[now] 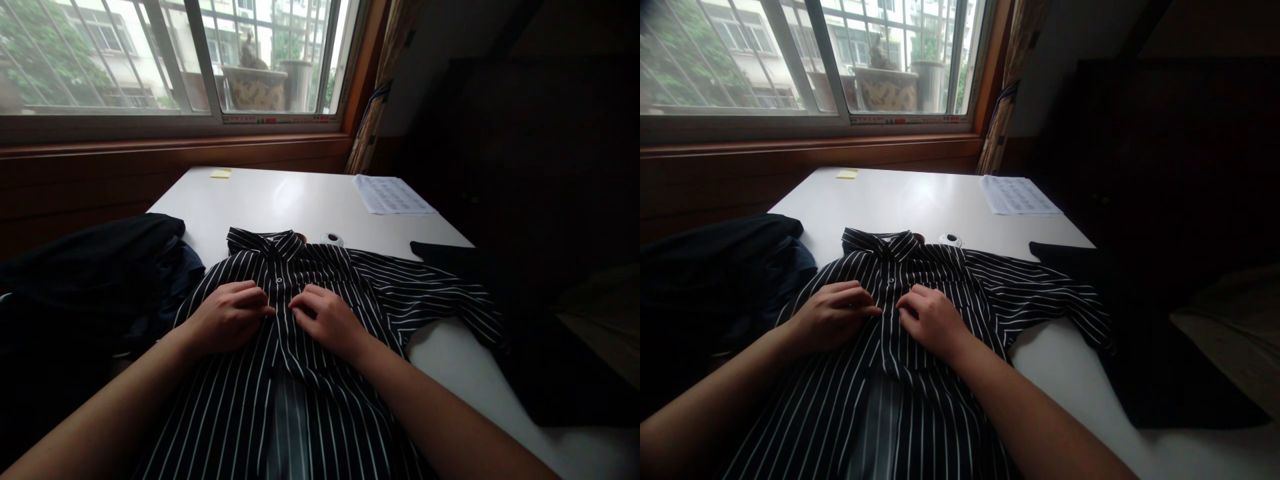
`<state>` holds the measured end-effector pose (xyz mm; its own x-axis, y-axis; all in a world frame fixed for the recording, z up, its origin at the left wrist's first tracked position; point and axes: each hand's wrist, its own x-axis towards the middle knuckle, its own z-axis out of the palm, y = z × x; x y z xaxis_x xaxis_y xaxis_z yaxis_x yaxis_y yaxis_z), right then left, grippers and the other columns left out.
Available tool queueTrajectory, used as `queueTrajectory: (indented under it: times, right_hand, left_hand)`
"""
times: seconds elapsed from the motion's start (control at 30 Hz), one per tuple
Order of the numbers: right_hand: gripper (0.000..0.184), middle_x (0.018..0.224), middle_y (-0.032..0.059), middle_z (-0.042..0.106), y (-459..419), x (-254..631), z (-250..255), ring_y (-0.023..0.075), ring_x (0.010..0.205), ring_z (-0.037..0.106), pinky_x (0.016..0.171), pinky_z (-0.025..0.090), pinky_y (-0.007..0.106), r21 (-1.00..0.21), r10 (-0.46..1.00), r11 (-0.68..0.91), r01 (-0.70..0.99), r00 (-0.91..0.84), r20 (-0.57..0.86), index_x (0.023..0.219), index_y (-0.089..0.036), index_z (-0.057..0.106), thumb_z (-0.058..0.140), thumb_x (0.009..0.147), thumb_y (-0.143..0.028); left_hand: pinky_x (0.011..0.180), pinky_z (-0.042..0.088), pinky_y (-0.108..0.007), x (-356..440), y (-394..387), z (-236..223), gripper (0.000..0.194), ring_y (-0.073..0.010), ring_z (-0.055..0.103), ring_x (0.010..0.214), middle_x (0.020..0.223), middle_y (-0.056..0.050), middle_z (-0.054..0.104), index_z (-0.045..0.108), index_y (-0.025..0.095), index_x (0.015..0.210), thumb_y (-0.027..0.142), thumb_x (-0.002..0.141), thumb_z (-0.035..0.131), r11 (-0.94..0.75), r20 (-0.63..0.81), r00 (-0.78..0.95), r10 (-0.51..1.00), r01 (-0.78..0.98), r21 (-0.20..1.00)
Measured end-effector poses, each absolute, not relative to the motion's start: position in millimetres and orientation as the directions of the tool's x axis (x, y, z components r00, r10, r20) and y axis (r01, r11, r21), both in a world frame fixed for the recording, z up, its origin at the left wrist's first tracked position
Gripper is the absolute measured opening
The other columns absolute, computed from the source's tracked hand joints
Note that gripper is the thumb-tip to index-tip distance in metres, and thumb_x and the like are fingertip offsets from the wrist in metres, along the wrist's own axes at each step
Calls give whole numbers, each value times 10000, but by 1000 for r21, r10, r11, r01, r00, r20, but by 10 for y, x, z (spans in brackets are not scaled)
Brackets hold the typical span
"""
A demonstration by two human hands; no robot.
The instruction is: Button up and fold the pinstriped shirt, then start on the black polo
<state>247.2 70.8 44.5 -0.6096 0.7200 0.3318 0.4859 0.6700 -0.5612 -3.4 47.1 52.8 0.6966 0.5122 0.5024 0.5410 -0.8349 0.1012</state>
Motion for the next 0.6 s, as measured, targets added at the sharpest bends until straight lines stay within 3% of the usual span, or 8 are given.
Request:
queueTrajectory:
  times: [0.23,0.4,0.6]
  right_hand:
    - [86,879,11,643,713,2473,419,151,805,610,789,483,302,-553,728,664,503,-601,328,919,-208,688,616,904,-164]
    - [89,884,12,646,711,2471,420,150,803,611,791,483,303,-549,724,670,499,-601,338,924,-210,688,616,905,-162]
    - [91,883,11,653,710,2472,429,152,807,614,793,482,307,-550,721,675,493,-601,345,931,-214,687,613,908,-166]
  left_hand:
    - [712,533,-335,-10,472,537,387,-185,578,835,1002,-68,652,694,222,1173,73,854,533,-834,391,744,542,534,139]
    - [806,553,-377,14,483,529,376,-205,580,906,1041,-79,651,682,198,1195,82,868,537,-812,290,764,577,575,100]
    - [798,566,-366,18,489,525,418,-201,577,905,1045,-83,644,652,198,1249,70,874,518,-801,335,738,586,592,96]
